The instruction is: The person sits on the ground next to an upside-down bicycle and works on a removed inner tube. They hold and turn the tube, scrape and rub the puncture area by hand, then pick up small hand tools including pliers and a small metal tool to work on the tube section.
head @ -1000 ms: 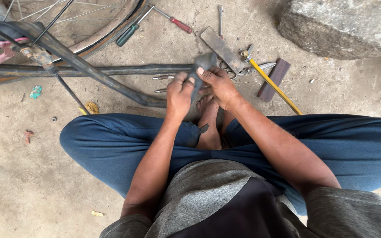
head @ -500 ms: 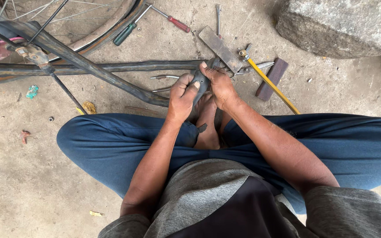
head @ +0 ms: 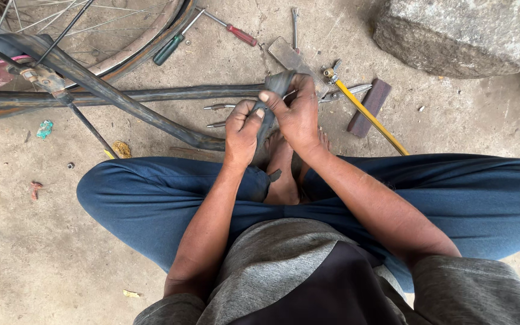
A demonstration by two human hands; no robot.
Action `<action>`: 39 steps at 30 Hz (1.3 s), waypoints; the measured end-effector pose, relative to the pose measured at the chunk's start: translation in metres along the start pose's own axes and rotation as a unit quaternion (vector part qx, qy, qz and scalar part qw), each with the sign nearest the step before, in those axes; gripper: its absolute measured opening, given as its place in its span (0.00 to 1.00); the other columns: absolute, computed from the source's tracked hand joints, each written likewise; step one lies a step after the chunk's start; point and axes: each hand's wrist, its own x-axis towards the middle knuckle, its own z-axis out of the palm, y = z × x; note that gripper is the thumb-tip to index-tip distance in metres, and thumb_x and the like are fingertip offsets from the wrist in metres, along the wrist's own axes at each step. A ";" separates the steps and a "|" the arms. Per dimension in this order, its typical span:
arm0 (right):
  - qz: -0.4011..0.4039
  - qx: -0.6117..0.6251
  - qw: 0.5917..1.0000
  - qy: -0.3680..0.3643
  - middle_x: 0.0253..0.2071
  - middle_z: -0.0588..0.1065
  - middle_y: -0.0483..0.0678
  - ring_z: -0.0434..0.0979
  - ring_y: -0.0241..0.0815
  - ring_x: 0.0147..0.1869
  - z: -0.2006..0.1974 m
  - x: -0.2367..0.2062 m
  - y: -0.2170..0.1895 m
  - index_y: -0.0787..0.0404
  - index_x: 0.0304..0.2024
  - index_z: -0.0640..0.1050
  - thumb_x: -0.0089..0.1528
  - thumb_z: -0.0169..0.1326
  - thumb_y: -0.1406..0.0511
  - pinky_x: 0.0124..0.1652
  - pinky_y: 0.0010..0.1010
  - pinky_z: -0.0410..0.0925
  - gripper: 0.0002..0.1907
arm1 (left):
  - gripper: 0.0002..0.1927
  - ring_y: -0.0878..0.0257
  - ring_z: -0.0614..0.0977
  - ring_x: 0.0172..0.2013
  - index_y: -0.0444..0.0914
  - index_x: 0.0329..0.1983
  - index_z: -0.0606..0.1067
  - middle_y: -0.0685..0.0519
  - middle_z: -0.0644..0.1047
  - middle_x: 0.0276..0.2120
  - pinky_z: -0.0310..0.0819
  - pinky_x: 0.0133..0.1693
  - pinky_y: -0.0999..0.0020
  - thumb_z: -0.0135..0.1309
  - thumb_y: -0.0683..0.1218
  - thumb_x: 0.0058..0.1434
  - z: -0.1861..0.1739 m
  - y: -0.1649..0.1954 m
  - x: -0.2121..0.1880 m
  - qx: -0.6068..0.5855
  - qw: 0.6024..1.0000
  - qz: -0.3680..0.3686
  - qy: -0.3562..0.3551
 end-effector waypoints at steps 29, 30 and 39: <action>0.006 -0.061 0.935 -0.350 0.34 0.75 0.43 0.74 0.33 0.39 -0.027 0.025 0.005 0.63 0.42 0.78 0.57 0.67 0.54 0.39 0.30 0.71 0.22 | 0.04 0.73 0.74 0.41 0.35 0.41 0.77 0.60 0.77 0.36 0.70 0.47 0.75 0.52 0.41 0.71 -0.020 0.025 -0.001 -0.013 0.996 -0.029 -0.084; 0.005 -0.071 0.936 -0.346 0.33 0.75 0.43 0.74 0.33 0.39 -0.028 0.025 0.005 0.63 0.41 0.79 0.58 0.67 0.54 0.39 0.30 0.70 0.21 | 0.05 0.73 0.74 0.41 0.35 0.41 0.77 0.60 0.76 0.36 0.70 0.47 0.76 0.52 0.41 0.71 -0.021 0.025 0.000 -0.009 0.996 -0.031 -0.088; -0.085 -0.085 0.938 -0.326 0.34 0.76 0.48 0.76 0.39 0.39 -0.024 0.023 0.011 0.65 0.40 0.78 0.60 0.66 0.56 0.41 0.34 0.71 0.19 | 0.14 0.72 0.69 0.32 0.36 0.34 0.75 0.59 0.72 0.28 0.68 0.35 0.73 0.58 0.49 0.73 -0.016 0.018 0.008 0.136 0.990 -0.012 -0.018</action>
